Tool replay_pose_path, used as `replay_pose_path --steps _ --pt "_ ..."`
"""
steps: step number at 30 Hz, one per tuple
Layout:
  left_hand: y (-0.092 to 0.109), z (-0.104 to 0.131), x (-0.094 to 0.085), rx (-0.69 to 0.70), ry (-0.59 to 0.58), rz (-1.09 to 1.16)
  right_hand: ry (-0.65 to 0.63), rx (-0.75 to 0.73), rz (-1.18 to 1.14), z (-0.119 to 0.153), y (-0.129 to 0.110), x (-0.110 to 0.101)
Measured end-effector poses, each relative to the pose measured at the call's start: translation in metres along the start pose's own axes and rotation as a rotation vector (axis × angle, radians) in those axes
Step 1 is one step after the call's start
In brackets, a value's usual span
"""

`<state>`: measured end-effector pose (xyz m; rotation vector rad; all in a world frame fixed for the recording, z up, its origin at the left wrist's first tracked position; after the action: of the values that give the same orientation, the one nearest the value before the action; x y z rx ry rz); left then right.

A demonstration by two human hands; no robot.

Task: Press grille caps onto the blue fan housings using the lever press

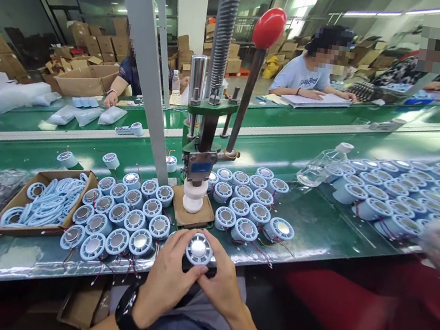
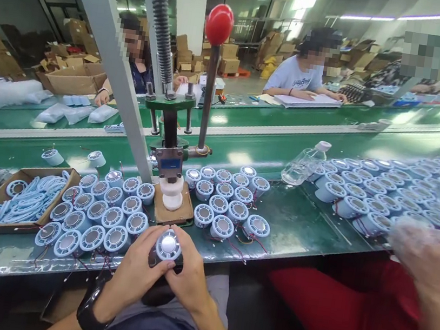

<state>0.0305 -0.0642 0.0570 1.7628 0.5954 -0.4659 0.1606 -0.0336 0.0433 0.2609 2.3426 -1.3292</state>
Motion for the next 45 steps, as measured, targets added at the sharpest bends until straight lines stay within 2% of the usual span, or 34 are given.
replay_pose_path --steps 4,12,16,21,24,26,27,29,31,33,34,36,39,42,45 --pt "0.007 0.0 -0.002 0.033 0.068 0.004 0.056 0.007 0.016 0.001 -0.001 -0.003" --pt "0.015 0.001 -0.006 0.153 0.117 -0.012 0.031 -0.029 -0.037 0.001 0.001 -0.002" --pt "0.014 0.003 -0.001 0.13 0.083 0.006 0.054 -0.05 -0.05 0.001 -0.003 -0.003" --pt "0.011 0.004 0.002 0.086 0.159 0.042 0.078 -0.071 -0.014 -0.001 -0.009 0.003" --pt "0.003 -0.005 -0.015 0.059 0.207 0.046 -0.046 -0.116 0.048 -0.016 -0.015 0.001" --pt "-0.011 -0.017 -0.035 -0.015 0.217 0.033 -0.11 -0.181 0.109 -0.039 -0.028 -0.017" --pt "-0.019 -0.024 -0.045 -0.058 0.219 0.018 -0.081 -0.213 0.134 -0.055 -0.038 -0.035" --pt "-0.032 -0.04 -0.065 -0.112 0.22 -0.021 0.086 -0.284 0.152 -0.097 -0.068 -0.081" --pt "-0.039 -0.057 -0.077 -0.106 0.214 -0.044 0.279 -0.38 0.136 -0.146 -0.108 -0.129" --pt "-0.04 -0.075 -0.078 -0.072 0.2 -0.047 0.433 -0.423 0.151 -0.198 -0.147 -0.164" --pt "-0.039 -0.083 -0.075 -0.053 0.188 -0.041 0.466 -0.407 0.142 -0.224 -0.162 -0.174" --pt "-0.037 -0.098 -0.064 -0.022 0.163 -0.022 0.39 -0.298 0.072 -0.275 -0.178 -0.176" --pt "-0.036 -0.116 -0.043 0.021 0.123 0.039 0.19 -0.135 -0.023 -0.324 -0.173 -0.149" --pt "-0.041 -0.127 -0.028 0.051 0.089 0.11 0.214 -0.118 -0.042 -0.341 -0.159 -0.129" --pt "-0.045 -0.13 -0.021 0.05 0.065 0.148 0.254 -0.123 -0.083 -0.346 -0.157 -0.127"
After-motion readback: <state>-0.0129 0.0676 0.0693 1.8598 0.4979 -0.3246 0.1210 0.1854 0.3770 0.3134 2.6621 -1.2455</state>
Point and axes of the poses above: each hand's wrist, its own z-axis away from the middle knuckle, its own x-axis out of the palm, y = z × x, the point moved 6 cm from there along -z, towards the middle knuckle, and after that the axes turned 11 degrees about x, right-handed, at the moved point
